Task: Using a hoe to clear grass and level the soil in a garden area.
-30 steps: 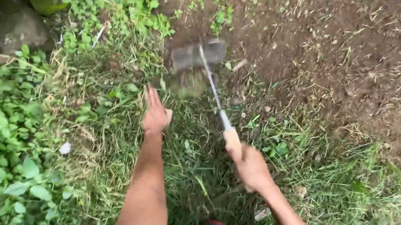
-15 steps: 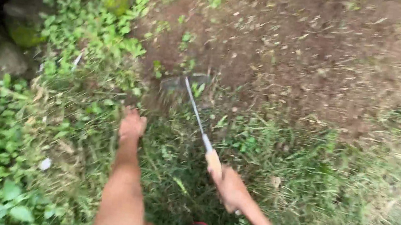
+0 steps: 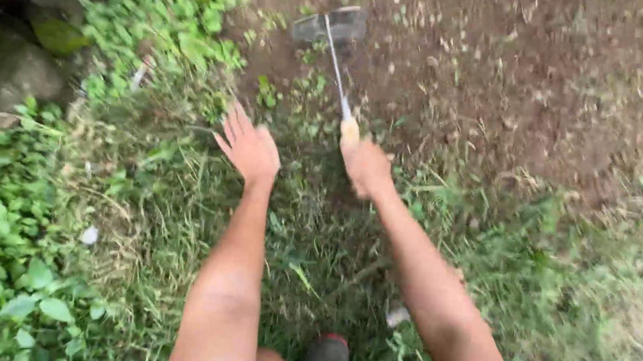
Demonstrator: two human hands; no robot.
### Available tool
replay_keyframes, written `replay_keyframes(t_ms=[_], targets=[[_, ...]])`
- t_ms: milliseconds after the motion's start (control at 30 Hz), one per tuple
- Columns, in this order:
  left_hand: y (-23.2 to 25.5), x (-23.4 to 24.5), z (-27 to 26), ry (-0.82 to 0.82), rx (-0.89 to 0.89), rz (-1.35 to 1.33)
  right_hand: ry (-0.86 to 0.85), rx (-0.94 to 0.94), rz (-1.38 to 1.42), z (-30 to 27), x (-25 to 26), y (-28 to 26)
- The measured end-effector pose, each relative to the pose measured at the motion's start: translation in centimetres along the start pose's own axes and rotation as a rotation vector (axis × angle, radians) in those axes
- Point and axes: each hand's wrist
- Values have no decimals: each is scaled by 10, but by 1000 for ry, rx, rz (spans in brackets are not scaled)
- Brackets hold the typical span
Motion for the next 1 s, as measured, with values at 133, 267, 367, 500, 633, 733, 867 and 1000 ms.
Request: replay_keyframes(t_ms=[133, 267, 367, 500, 633, 733, 867, 1000], targets=[[31, 15, 26, 258, -76, -156, -206, -395, 190, -175, 28, 11], [39, 9, 8, 204, -96, -248, -331, -622, 555, -297, 110, -8], [72, 2, 9, 213, -168, -305, -289, -728, 761, -333, 133, 14], [107, 13, -28, -425, -348, -103, -36, -710, 783, -331, 145, 39], [110, 9, -61, -754, -520, 281, 197, -630, 856, -297, 170, 68], [98, -28, -52, -591, -666, 182, 331, -647, 989, -275, 183, 98], [83, -18, -72, -598, -728, 232, 443, -531, 962, -252, 186, 126], [77, -17, -82, -551, -787, 247, 377, -532, 975, -244, 208, 140]])
Point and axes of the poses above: each hand's wrist, its own z-axis towards the middle knuckle, its own x-axis out of the back of the hand, y = z × x, and after that the axes turned 7 degrees about y, right-handed
